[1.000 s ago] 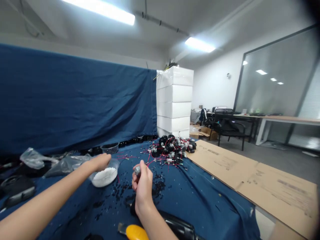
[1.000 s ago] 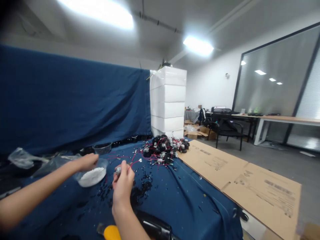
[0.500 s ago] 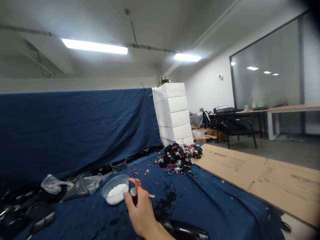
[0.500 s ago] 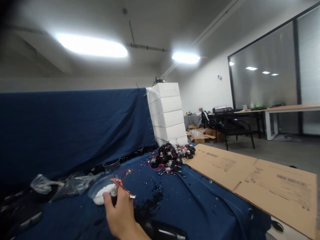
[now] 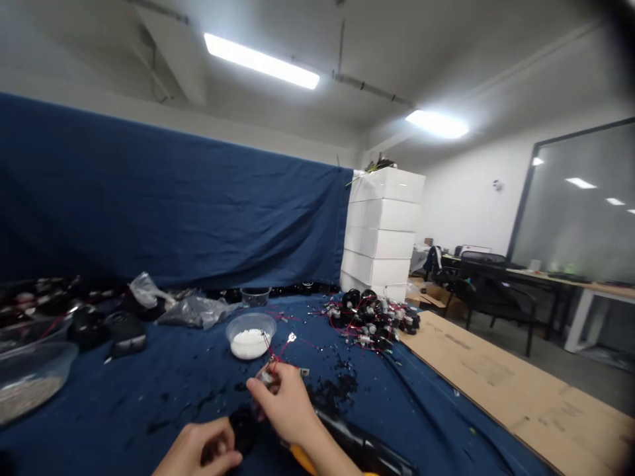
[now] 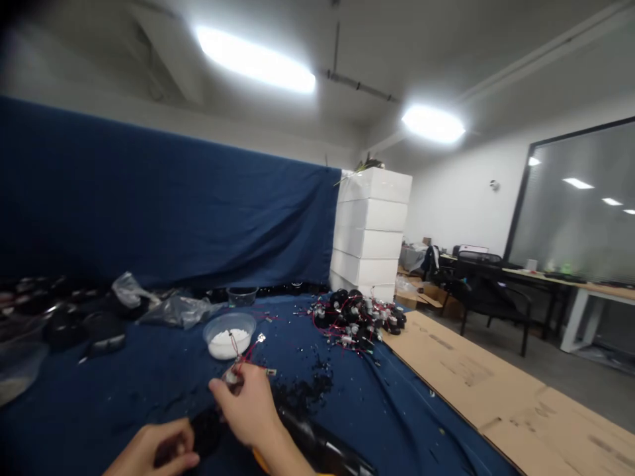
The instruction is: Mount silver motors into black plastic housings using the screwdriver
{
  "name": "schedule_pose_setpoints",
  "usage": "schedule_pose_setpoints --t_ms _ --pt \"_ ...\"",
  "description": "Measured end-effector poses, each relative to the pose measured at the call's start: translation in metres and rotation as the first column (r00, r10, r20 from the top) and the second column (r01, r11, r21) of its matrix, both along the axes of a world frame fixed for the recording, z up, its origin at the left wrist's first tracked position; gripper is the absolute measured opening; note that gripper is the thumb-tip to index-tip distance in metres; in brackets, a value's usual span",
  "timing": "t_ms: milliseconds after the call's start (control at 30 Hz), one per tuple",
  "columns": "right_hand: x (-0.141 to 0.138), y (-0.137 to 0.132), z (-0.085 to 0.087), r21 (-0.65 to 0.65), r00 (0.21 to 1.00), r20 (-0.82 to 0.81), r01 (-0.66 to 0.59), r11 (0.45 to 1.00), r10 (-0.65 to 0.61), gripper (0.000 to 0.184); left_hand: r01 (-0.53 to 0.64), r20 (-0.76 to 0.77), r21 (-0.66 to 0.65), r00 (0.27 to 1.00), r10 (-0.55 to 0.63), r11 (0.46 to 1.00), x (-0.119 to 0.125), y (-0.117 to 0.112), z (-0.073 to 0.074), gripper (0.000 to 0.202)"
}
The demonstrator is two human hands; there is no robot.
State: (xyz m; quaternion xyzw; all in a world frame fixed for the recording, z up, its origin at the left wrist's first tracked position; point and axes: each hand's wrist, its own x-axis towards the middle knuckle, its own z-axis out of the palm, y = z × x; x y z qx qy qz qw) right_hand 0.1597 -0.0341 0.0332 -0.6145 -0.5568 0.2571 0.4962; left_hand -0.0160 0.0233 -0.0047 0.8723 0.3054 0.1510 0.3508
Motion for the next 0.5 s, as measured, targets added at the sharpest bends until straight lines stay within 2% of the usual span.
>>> schedule_pose_setpoints --t_ms 67,200,333,400,500 --pt "0.000 0.000 -0.002 -0.090 0.990 -0.063 -0.128 0.988 0.123 0.027 -0.002 0.022 -0.050 1.000 0.003 0.999 0.001 0.002 -0.003 0.024" --pt "0.003 -0.008 0.002 -0.161 0.944 -0.095 -0.327 0.931 0.315 0.034 0.032 0.050 -0.082 0.998 -0.028 0.996 0.000 0.000 -0.001 0.017" --pt "0.006 -0.013 0.006 -0.278 0.831 -0.197 -0.556 0.784 0.520 0.042 0.097 0.076 -0.090 0.993 -0.091 0.991 -0.002 -0.006 0.005 0.016" --pt "0.007 -0.013 0.005 -0.308 0.803 -0.224 -0.596 0.742 0.552 0.046 0.113 0.085 -0.090 0.991 -0.106 0.989 -0.003 -0.008 0.008 0.016" --pt "0.008 -0.012 0.002 -0.307 0.796 -0.221 -0.605 0.735 0.563 0.043 0.098 0.082 -0.094 0.993 -0.090 0.991 -0.003 -0.010 0.009 0.013"
